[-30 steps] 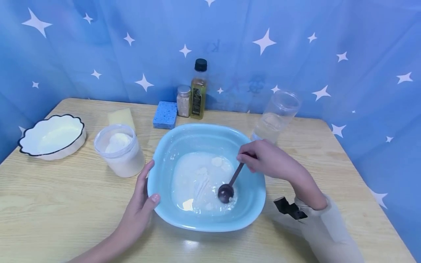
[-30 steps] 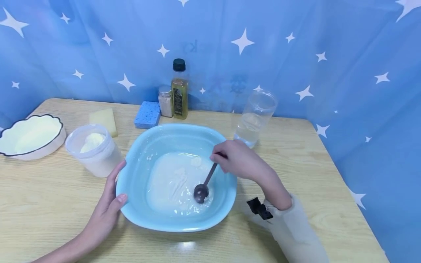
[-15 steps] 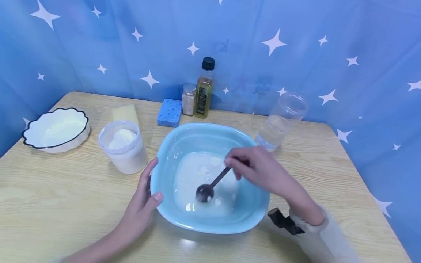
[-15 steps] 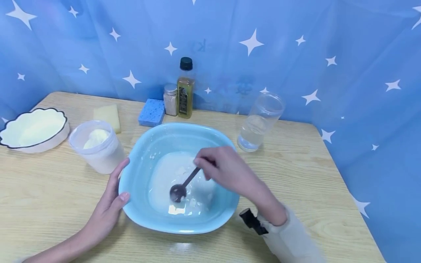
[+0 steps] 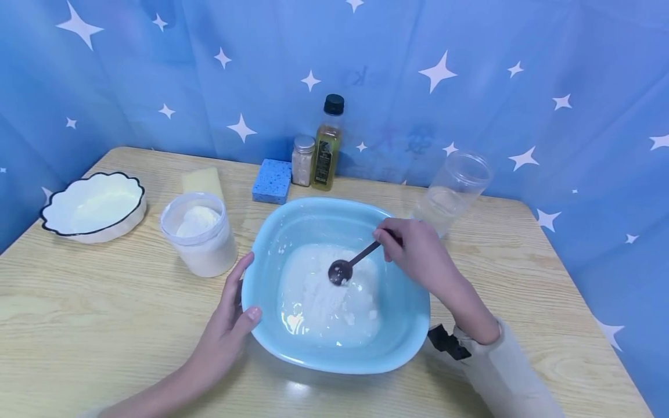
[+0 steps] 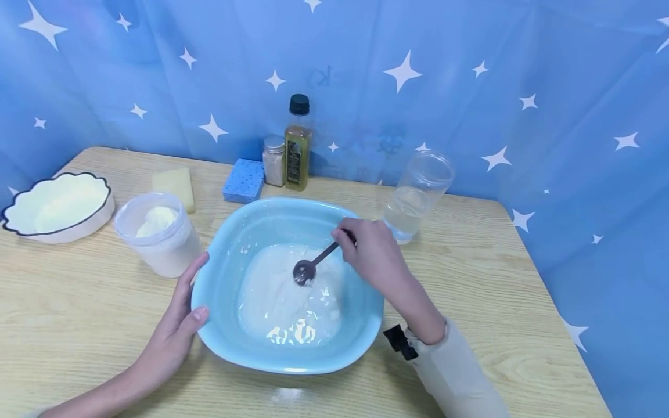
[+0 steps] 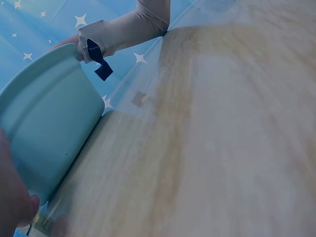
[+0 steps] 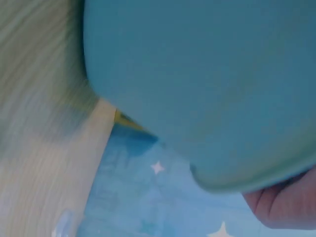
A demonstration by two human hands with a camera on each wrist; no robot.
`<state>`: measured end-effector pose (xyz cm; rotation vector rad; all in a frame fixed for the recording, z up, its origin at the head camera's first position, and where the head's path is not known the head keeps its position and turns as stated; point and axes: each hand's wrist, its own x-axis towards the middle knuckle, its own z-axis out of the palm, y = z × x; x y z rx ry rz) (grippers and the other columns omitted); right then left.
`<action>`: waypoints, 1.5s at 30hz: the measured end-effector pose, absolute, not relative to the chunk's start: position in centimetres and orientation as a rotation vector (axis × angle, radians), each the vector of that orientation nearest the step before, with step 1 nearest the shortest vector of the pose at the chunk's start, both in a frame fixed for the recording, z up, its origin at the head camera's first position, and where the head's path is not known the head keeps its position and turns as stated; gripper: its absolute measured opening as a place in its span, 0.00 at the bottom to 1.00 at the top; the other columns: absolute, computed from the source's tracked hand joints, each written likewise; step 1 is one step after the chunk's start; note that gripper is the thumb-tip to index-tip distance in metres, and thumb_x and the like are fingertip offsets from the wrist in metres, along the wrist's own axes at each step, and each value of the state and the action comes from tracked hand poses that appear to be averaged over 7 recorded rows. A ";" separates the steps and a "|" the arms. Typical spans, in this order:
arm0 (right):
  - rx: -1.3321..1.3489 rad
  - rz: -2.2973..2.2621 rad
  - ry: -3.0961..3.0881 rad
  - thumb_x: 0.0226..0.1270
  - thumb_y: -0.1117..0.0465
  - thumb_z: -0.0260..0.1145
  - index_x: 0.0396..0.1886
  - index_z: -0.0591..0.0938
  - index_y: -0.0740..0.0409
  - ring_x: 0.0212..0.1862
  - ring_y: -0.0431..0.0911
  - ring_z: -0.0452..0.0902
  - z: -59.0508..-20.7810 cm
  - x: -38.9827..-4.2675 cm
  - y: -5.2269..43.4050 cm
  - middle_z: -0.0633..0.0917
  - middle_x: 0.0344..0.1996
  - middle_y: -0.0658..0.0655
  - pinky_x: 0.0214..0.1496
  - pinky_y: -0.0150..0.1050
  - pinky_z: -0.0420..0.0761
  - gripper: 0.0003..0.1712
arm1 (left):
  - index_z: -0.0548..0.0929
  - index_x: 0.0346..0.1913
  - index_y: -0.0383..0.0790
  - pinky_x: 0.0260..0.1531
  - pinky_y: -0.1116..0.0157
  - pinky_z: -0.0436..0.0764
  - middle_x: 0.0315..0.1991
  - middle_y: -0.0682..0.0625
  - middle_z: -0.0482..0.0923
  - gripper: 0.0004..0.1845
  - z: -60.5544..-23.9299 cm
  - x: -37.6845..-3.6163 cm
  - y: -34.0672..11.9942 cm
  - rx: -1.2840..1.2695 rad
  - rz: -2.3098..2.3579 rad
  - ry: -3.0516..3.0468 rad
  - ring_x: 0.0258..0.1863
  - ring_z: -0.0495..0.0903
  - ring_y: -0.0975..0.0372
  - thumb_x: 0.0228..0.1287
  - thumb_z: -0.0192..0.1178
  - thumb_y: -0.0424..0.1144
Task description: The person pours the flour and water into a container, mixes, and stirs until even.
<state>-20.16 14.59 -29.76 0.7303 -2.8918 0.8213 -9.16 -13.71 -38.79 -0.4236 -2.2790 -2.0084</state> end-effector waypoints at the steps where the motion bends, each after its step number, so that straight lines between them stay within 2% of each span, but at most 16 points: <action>1: 0.709 0.819 -2.895 0.70 0.60 0.56 0.32 0.82 0.57 0.12 0.41 0.60 -29.7 -20.3 14.9 0.73 0.13 0.47 0.15 0.34 0.63 0.10 | 0.46 0.73 0.55 0.54 0.70 0.69 0.71 0.47 0.47 0.37 -38.8 -9.2 -13.7 -0.421 -2.009 -2.282 0.63 0.60 0.51 0.68 0.46 0.28; 7: 0.719 0.948 -2.892 0.71 0.58 0.55 0.32 0.82 0.55 0.11 0.42 0.57 -28.4 -19.9 16.0 0.76 0.15 0.51 0.14 0.35 0.60 0.11 | 0.46 0.73 0.56 0.54 0.70 0.68 0.72 0.48 0.47 0.36 -38.8 -9.2 -13.7 -0.420 -2.007 -2.291 0.64 0.60 0.51 0.68 0.46 0.29; 11: 0.909 1.053 -2.924 0.70 0.60 0.56 0.32 0.82 0.53 0.12 0.40 0.57 -28.3 -19.1 15.4 0.76 0.15 0.48 0.13 0.32 0.58 0.10 | 0.46 0.73 0.55 0.53 0.69 0.70 0.71 0.47 0.48 0.36 -38.8 -9.2 -13.7 -0.422 -2.016 -2.282 0.63 0.61 0.51 0.68 0.46 0.28; 16: 1.115 1.053 -2.962 0.70 0.60 0.56 0.31 0.81 0.53 0.14 0.37 0.61 -28.9 -18.5 13.8 0.75 0.13 0.45 0.16 0.31 0.62 0.09 | 0.46 0.73 0.54 0.52 0.68 0.71 0.71 0.46 0.49 0.36 -38.7 -9.1 -13.7 -0.427 -2.018 -2.274 0.62 0.62 0.51 0.68 0.46 0.28; 25: 0.774 0.815 -2.992 0.69 0.61 0.56 0.30 0.82 0.56 0.13 0.41 0.60 -28.4 -19.4 15.4 0.73 0.13 0.47 0.15 0.34 0.63 0.10 | 0.46 0.73 0.54 0.49 0.66 0.75 0.71 0.45 0.49 0.37 -38.9 -9.1 -13.9 -0.445 -2.057 -2.238 0.61 0.64 0.50 0.67 0.46 0.27; 33: 0.744 0.897 -2.920 0.70 0.59 0.56 0.31 0.82 0.56 0.11 0.40 0.55 -27.6 -19.4 17.1 0.75 0.14 0.49 0.13 0.34 0.58 0.10 | 0.46 0.73 0.55 0.49 0.66 0.74 0.72 0.47 0.47 0.37 -38.9 -9.3 -13.8 -0.452 -2.077 -2.242 0.62 0.61 0.46 0.68 0.47 0.28; 37: 0.813 1.130 -2.952 0.70 0.57 0.56 0.33 0.83 0.55 0.11 0.41 0.60 -27.7 -19.0 15.9 0.78 0.16 0.49 0.11 0.32 0.59 0.11 | 0.47 0.73 0.55 0.48 0.66 0.75 0.71 0.46 0.48 0.36 -38.9 -9.3 -13.8 -0.446 -2.076 -2.241 0.61 0.62 0.47 0.67 0.47 0.28; 45: 1.027 1.370 -2.995 0.69 0.60 0.57 0.31 0.81 0.55 0.12 0.41 0.68 -29.4 -18.1 12.4 0.80 0.18 0.47 0.12 0.32 0.67 0.09 | 0.47 0.73 0.53 0.50 0.66 0.74 0.71 0.44 0.49 0.37 -39.0 -9.3 -13.9 -0.454 -2.055 -2.229 0.61 0.63 0.48 0.67 0.46 0.27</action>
